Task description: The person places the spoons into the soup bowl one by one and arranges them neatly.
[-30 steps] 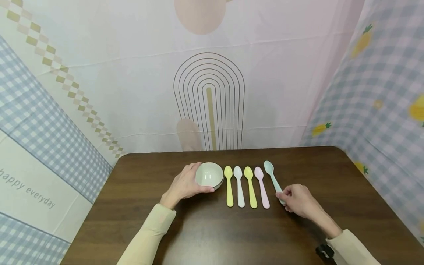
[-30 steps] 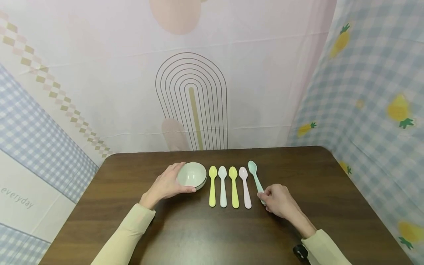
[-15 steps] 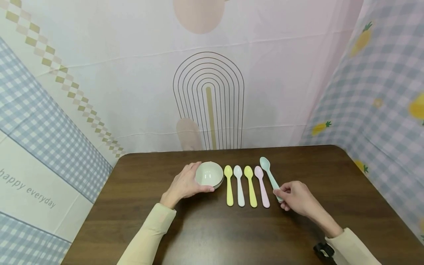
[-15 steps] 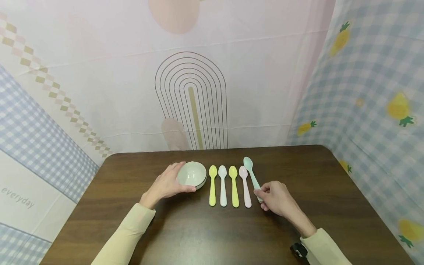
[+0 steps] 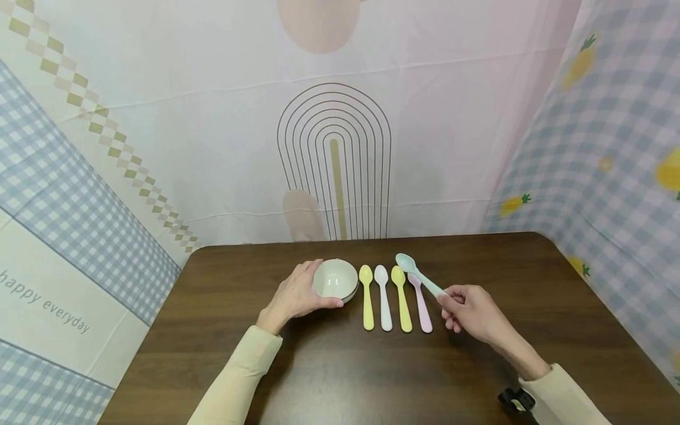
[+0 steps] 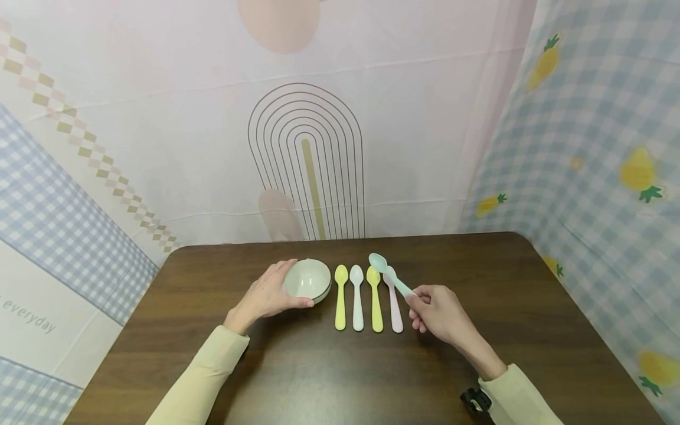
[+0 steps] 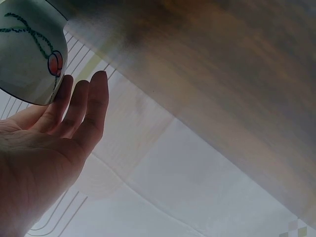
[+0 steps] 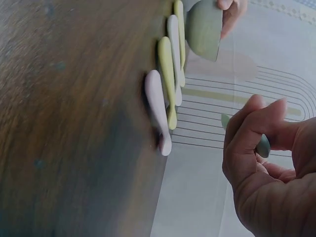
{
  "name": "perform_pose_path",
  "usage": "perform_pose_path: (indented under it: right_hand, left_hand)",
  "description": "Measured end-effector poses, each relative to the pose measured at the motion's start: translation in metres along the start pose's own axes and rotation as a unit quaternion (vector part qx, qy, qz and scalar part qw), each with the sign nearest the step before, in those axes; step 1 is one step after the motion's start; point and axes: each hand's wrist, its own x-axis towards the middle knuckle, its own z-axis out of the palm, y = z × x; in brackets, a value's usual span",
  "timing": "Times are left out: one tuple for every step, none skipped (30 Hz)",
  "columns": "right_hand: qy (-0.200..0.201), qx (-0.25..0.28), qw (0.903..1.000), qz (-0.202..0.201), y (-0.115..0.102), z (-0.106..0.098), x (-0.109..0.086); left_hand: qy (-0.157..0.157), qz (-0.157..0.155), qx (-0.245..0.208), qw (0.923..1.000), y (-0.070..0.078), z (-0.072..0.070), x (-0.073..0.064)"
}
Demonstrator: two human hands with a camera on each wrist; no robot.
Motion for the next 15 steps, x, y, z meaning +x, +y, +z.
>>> perform_pose_path:
  right_hand:
    - [0.001, 0.002, 1.0, -0.001, -0.0011, -0.0003, 0.0003]
    - [0.002, 0.002, 1.0, -0.004, -0.0017, -0.0004, 0.0005]
    - [0.003, 0.002, 1.0, -0.005, -0.0026, -0.0006, 0.0007]
    - [0.005, 0.005, 1.0, -0.004, -0.0035, -0.0007, 0.0008]
    - [0.006, 0.008, 0.9999, -0.004, -0.0041, -0.0007, 0.001]
    - [0.007, 0.009, 0.9999, -0.008, -0.0047, -0.0006, 0.0012]
    - [0.009, 0.009, 0.9999, -0.011, -0.0053, -0.0005, 0.0013]
    - [0.012, 0.009, 0.9998, -0.013, -0.0057, -0.0002, 0.0013]
    - [0.015, 0.009, 0.9997, -0.016, -0.0062, -0.0001, 0.0014]
    - [0.017, 0.009, 0.9996, -0.019, -0.0065, 0.0001, 0.0015]
    - [0.02, 0.007, 0.9995, -0.022, -0.0067, 0.0001, 0.0016]
    - [0.023, 0.005, 0.9995, -0.023, -0.0068, 0.0001, 0.0017]
    - [0.025, 0.004, 0.9994, -0.022, -0.0069, 0.0001, 0.0018]
    - [0.027, 0.004, 0.9994, -0.02, -0.007, 0.0, 0.0019]
    - [0.029, 0.004, 0.9994, -0.018, -0.0073, -0.0002, 0.0021]
  left_hand:
    - [0.0, 0.001, 0.0, 1.0, -0.0002, 0.0001, 0.0]
    - [0.001, 0.001, -0.001, 1.0, -0.0004, 0.0002, 0.0]
    - [0.001, 0.001, -0.002, 1.0, -0.0006, 0.0002, 0.0]
    - [0.002, 0.002, -0.003, 1.0, -0.0007, 0.0002, 0.0001]
    - [0.001, 0.002, -0.003, 1.0, -0.0008, 0.0002, 0.0001]
    - [0.001, 0.002, -0.004, 1.0, -0.0008, 0.0002, 0.0002]
    - [0.001, 0.002, -0.004, 1.0, -0.0008, 0.0001, 0.0002]
    - [0.0, 0.001, -0.005, 1.0, -0.0008, 0.0001, 0.0003]
    - [0.0, 0.001, -0.005, 1.0, -0.0008, 0.0001, 0.0003]
    - [-0.001, 0.0, -0.004, 1.0, -0.0007, 0.0001, 0.0003]
    - [-0.001, 0.0, -0.004, 1.0, -0.0007, 0.0001, 0.0002]
    - [-0.001, 0.0, -0.005, 1.0, -0.0007, 0.0002, 0.0002]
    - [-0.001, -0.001, -0.005, 1.0, -0.0007, 0.0003, 0.0001]
    - [-0.001, -0.001, -0.005, 1.0, -0.0008, 0.0004, 0.0]
    - [-0.001, -0.001, -0.005, 1.0, -0.0008, 0.0006, -0.0001]
